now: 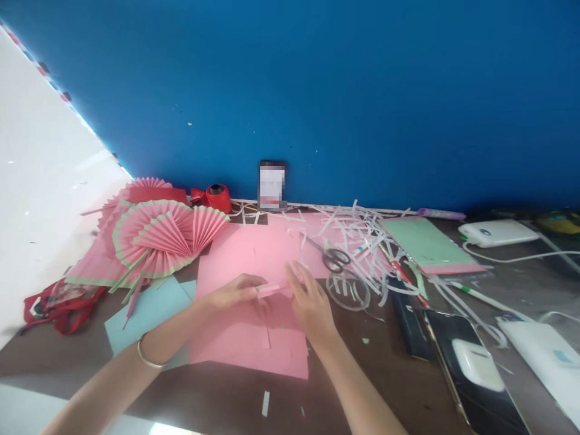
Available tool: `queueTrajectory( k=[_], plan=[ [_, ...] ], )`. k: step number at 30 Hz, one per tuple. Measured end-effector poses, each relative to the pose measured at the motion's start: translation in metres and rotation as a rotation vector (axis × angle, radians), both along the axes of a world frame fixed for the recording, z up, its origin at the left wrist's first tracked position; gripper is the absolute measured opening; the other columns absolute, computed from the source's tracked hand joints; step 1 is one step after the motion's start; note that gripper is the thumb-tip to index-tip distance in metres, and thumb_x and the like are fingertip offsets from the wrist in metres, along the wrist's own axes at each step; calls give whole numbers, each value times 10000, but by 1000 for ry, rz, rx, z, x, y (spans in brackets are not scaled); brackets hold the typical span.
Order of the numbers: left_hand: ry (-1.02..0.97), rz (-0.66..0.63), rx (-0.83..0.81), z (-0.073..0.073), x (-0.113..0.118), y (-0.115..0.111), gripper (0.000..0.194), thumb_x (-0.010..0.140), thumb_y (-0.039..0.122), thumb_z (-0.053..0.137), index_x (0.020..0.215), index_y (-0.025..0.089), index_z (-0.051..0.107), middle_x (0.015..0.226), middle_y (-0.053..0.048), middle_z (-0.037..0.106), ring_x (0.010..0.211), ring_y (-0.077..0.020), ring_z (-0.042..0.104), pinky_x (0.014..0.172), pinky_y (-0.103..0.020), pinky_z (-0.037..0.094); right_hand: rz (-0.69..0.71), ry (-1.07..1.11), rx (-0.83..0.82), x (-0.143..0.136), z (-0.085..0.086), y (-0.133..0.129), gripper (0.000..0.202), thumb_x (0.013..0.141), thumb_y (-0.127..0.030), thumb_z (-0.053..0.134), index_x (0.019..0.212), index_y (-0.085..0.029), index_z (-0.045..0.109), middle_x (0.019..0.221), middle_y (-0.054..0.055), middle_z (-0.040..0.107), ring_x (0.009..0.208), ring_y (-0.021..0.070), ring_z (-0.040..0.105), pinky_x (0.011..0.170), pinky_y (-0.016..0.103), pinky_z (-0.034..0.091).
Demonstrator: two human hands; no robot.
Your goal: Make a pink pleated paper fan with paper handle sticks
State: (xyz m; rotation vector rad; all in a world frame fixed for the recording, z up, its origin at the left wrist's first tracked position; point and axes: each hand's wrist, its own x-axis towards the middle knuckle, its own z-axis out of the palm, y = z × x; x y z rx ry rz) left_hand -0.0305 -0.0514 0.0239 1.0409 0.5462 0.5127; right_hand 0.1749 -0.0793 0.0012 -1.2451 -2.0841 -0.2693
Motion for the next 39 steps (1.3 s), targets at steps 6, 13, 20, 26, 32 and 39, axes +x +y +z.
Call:
queueTrajectory(
  k=[6, 13, 20, 26, 32, 39],
  plan=[
    [16, 75, 62, -3, 4, 2, 478, 623, 434, 731, 911, 74, 603, 726, -106, 659, 644, -180, 625, 633, -300, 488, 42, 64, 23, 4, 4, 1, 613, 807, -6, 366, 1369, -247, 325, 1149, 129, 551, 1080, 227, 533, 867, 372, 485],
    [-42, 140, 112, -3, -3, 7, 374, 671, 369, 694, 909, 89, 623, 789, -106, 674, 674, -178, 633, 672, -290, 486, 152, 389, -153, 3, 19, 1, 370, 818, -146, 469, 1172, -237, 528, 1125, 106, 575, 1078, 240, 533, 880, 427, 474],
    [7, 188, 234, -6, -1, 7, 430, 727, 395, 647, 1025, 90, 589, 828, -103, 659, 724, -192, 631, 711, -317, 480, 24, 669, -283, -5, 24, 1, 88, 792, -247, 574, 859, -215, 621, 878, 53, 636, 856, 184, 609, 761, 330, 523],
    [228, 362, 475, -13, 1, 2, 525, 692, 315, 702, 1153, 174, 493, 1038, -86, 606, 907, -184, 599, 821, -307, 457, 22, 658, -252, -4, 20, 2, 83, 789, -239, 579, 855, -218, 625, 857, 47, 635, 836, 181, 603, 753, 329, 514],
    [175, 396, 439, -9, -1, 4, 397, 708, 310, 689, 1046, 147, 560, 997, -91, 609, 902, -193, 603, 802, -308, 479, 77, 624, -243, -1, 21, 0, 65, 790, -240, 579, 810, -229, 640, 856, 46, 644, 826, 181, 612, 735, 323, 517],
    [121, 442, 355, -13, -5, 11, 445, 629, 262, 756, 1021, 139, 586, 975, -81, 617, 909, -200, 607, 828, -330, 486, 150, 567, -248, 3, 24, -1, 70, 779, -229, 597, 793, -256, 660, 876, 33, 654, 838, 182, 623, 751, 330, 513]
  ],
)
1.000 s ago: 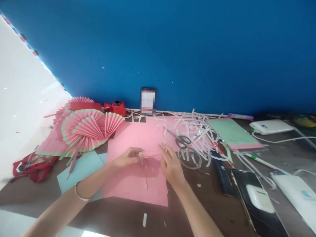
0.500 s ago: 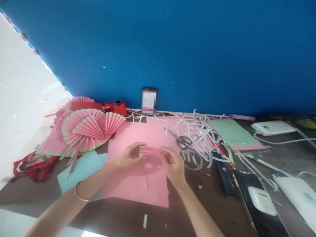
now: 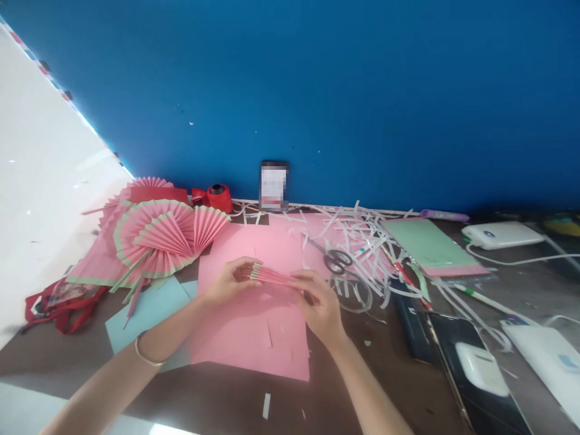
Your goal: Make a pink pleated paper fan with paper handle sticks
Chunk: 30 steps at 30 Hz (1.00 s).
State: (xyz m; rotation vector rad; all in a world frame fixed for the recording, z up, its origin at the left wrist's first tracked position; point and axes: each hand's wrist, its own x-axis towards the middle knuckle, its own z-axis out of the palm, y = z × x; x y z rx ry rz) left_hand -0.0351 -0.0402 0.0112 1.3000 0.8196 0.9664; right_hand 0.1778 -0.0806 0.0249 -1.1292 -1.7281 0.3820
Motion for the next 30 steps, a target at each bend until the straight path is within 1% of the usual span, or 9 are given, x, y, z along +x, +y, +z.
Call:
queueTrajectory(
  k=[3, 6, 11, 16, 22, 26, 30],
  plan=[
    [-1, -2, -7, -1, -2, 2, 453, 625, 260, 759, 1026, 137, 590, 985, -88, 622, 919, -208, 609, 830, -335, 487, 16, -68, 8, 2, -1, 0, 74, 783, -229, 593, 796, -258, 660, 895, 39, 655, 856, 191, 623, 767, 349, 511],
    [-6, -31, -6, -1, -3, 2, 458, 626, 255, 759, 1035, 142, 587, 989, -90, 629, 932, -210, 610, 848, -340, 480, 21, -129, 34, 4, -3, 2, 74, 788, -228, 586, 808, -249, 654, 903, 50, 654, 869, 198, 622, 779, 364, 509],
    [17, -47, 2, 1, -3, 0, 478, 617, 248, 763, 1044, 147, 575, 1019, -98, 618, 940, -216, 610, 846, -352, 485, 16, -176, 95, 4, -7, 5, 99, 798, -203, 572, 865, -235, 639, 892, 59, 653, 862, 193, 624, 773, 366, 515],
    [46, -46, 23, 5, -3, -2, 474, 631, 242, 751, 1055, 140, 566, 1026, -100, 608, 942, -207, 603, 842, -350, 488, 28, -200, 129, 4, -9, 5, 116, 797, -175, 572, 880, -230, 629, 902, 58, 649, 875, 188, 621, 771, 354, 519],
    [87, -50, 45, 5, -4, -3, 478, 634, 237, 749, 1068, 150, 567, 1043, -94, 606, 924, -190, 603, 836, -328, 491, 30, -215, 85, 3, -9, 4, 93, 820, -182, 537, 886, -221, 590, 921, 71, 639, 889, 194, 615, 784, 371, 519],
    [92, -51, 48, 3, -4, -2, 463, 644, 251, 742, 1063, 151, 574, 1051, -97, 607, 944, -198, 597, 844, -328, 484, 46, -197, 65, 3, -10, 4, 81, 826, -170, 519, 866, -219, 569, 919, 67, 636, 900, 192, 611, 785, 365, 516],
    [101, -40, 49, 0, -4, -1, 451, 643, 285, 741, 1047, 154, 588, 1029, -91, 620, 948, -204, 597, 849, -329, 476, 35, -174, 36, 2, -12, 3, 67, 823, -190, 522, 859, -222, 569, 919, 62, 641, 887, 194, 618, 787, 364, 513]
  ],
)
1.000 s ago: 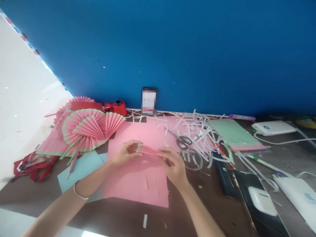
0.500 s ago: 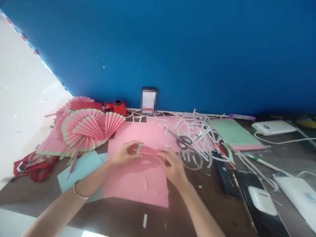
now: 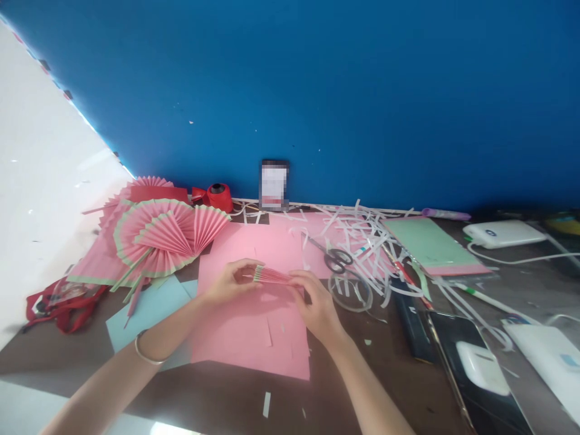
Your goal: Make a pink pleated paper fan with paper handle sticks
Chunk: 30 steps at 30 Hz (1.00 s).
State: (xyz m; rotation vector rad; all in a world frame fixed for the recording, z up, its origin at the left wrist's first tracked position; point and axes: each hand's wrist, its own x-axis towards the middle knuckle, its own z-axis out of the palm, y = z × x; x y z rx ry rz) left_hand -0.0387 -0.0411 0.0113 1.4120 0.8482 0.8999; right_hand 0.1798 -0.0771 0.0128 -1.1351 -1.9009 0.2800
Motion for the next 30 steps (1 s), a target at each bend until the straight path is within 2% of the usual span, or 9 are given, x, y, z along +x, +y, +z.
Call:
queueTrajectory(
  k=[7, 10, 12, 15, 20, 22, 25, 30],
  plan=[
    [26, 0, 63, 3, 1, 0, 281, 687, 308, 702, 884, 120, 632, 898, -77, 640, 844, -170, 607, 780, -281, 478, 6, 41, -50, 1, -5, 0, 55, 813, -181, 547, 848, -211, 577, 895, 57, 646, 857, 181, 622, 765, 339, 526],
    [8, 24, 18, 4, 1, 0, 274, 682, 339, 702, 824, 117, 628, 797, -62, 654, 755, -160, 626, 702, -264, 485, -23, 132, -141, 1, -5, 0, 124, 788, -226, 594, 909, -198, 592, 906, 64, 651, 839, 181, 633, 750, 326, 542],
    [-27, 38, -23, 3, 1, 0, 288, 676, 366, 703, 805, 122, 618, 740, -48, 659, 713, -160, 638, 677, -266, 494, -29, 239, -221, 1, -3, 0, 186, 772, -270, 617, 940, -190, 602, 897, 65, 661, 814, 181, 646, 732, 320, 558],
    [-45, 36, -20, 1, 0, 2, 295, 693, 384, 686, 799, 119, 611, 716, -50, 666, 699, -155, 643, 682, -270, 502, -61, 367, -301, 0, 4, -1, 190, 746, -315, 642, 884, -184, 633, 826, 54, 684, 750, 186, 663, 701, 330, 577],
    [-47, 24, -14, -1, -3, 5, 282, 723, 384, 663, 775, 112, 609, 691, -59, 665, 672, -151, 639, 665, -269, 503, -130, 398, -322, -1, 10, -2, 191, 713, -338, 671, 817, -182, 640, 751, 50, 698, 660, 192, 670, 600, 321, 590],
    [-53, 18, -21, -1, -3, 5, 285, 720, 385, 665, 774, 110, 610, 686, -59, 664, 668, -152, 638, 664, -270, 503, -145, 362, -256, 1, 9, -2, 186, 722, -334, 665, 829, -188, 624, 753, 44, 695, 657, 184, 668, 602, 311, 585],
    [-35, 19, 4, 0, -4, 2, 277, 724, 375, 663, 794, 111, 618, 707, -63, 671, 688, -155, 643, 666, -262, 502, -99, 186, -142, 5, 7, -1, 113, 770, -309, 617, 798, -200, 612, 780, 40, 692, 689, 178, 667, 646, 308, 574],
    [62, 14, 131, -1, -3, -3, 220, 794, 336, 583, 815, 122, 630, 790, -76, 675, 755, -159, 643, 691, -249, 493, -69, -90, -15, 12, 4, 2, 103, 828, -283, 545, 878, -212, 600, 846, 49, 692, 740, 188, 668, 673, 315, 554]
  ],
)
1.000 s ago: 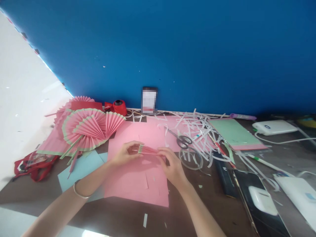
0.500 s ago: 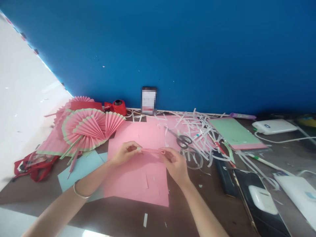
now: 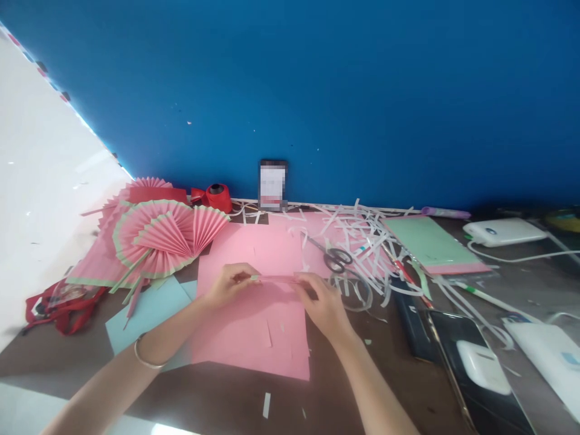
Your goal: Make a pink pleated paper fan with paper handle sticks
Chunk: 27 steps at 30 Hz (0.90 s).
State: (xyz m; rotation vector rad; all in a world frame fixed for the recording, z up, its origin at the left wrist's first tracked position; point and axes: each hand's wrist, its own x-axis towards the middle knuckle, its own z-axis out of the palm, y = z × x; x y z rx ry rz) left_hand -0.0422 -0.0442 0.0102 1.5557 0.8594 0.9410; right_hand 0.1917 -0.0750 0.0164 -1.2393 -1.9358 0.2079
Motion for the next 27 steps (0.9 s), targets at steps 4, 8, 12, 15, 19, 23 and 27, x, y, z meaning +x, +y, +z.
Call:
queueTrajectory(
  k=[4, 8, 12, 15, 19, 23, 27],
  plan=[
    [93, -29, 152, -2, 0, -2, 196, 841, 272, 498, 842, 137, 639, 841, -79, 664, 790, -153, 623, 699, -243, 486, 26, -158, 127, 2, -4, 3, 127, 851, -270, 511, 921, -202, 593, 890, 70, 690, 825, 204, 655, 750, 342, 517],
    [129, -36, 326, -1, 2, -6, 209, 871, 224, 432, 873, 146, 626, 858, -88, 653, 814, -150, 614, 712, -249, 487, -50, -275, 218, 1, -7, 3, 111, 834, -262, 540, 870, -189, 615, 848, 63, 700, 793, 196, 647, 734, 324, 468],
    [143, -34, 546, -1, 2, -9, 179, 879, 183, 423, 913, 135, 592, 859, -98, 646, 814, -144, 613, 732, -261, 493, -195, -483, 283, -7, -1, 0, 104, 816, -255, 559, 810, -194, 643, 883, 45, 706, 769, 202, 624, 720, 343, 382],
    [148, -28, 631, -3, 2, -10, 160, 872, 144, 431, 946, 131, 573, 878, -104, 644, 833, -141, 611, 732, -255, 498, -305, -576, 309, -11, 4, -3, 90, 799, -256, 579, 836, -228, 656, 913, 23, 705, 737, 201, 598, 687, 352, 328],
    [144, 34, 653, -8, 6, -10, 162, 868, 143, 431, 935, 143, 578, 865, -95, 657, 830, -139, 623, 730, -256, 509, -287, -420, 160, -6, 2, 0, 94, 802, -283, 570, 833, -237, 646, 926, 35, 692, 808, 214, 591, 734, 362, 345],
    [79, 88, 539, -10, 11, -11, 181, 870, 161, 421, 884, 149, 602, 819, -83, 673, 788, -135, 644, 673, -237, 523, -103, 72, -116, 4, -4, 7, 258, 781, -385, 576, 957, -198, 591, 922, 73, 669, 774, 189, 620, 713, 325, 461],
    [-7, 94, 355, -9, 13, -13, 172, 856, 205, 461, 854, 136, 618, 804, -88, 676, 758, -146, 659, 629, -227, 527, -69, 248, -294, 4, 1, 4, 281, 730, -433, 612, 880, -197, 636, 848, 64, 687, 756, 207, 640, 691, 325, 508]
  ],
)
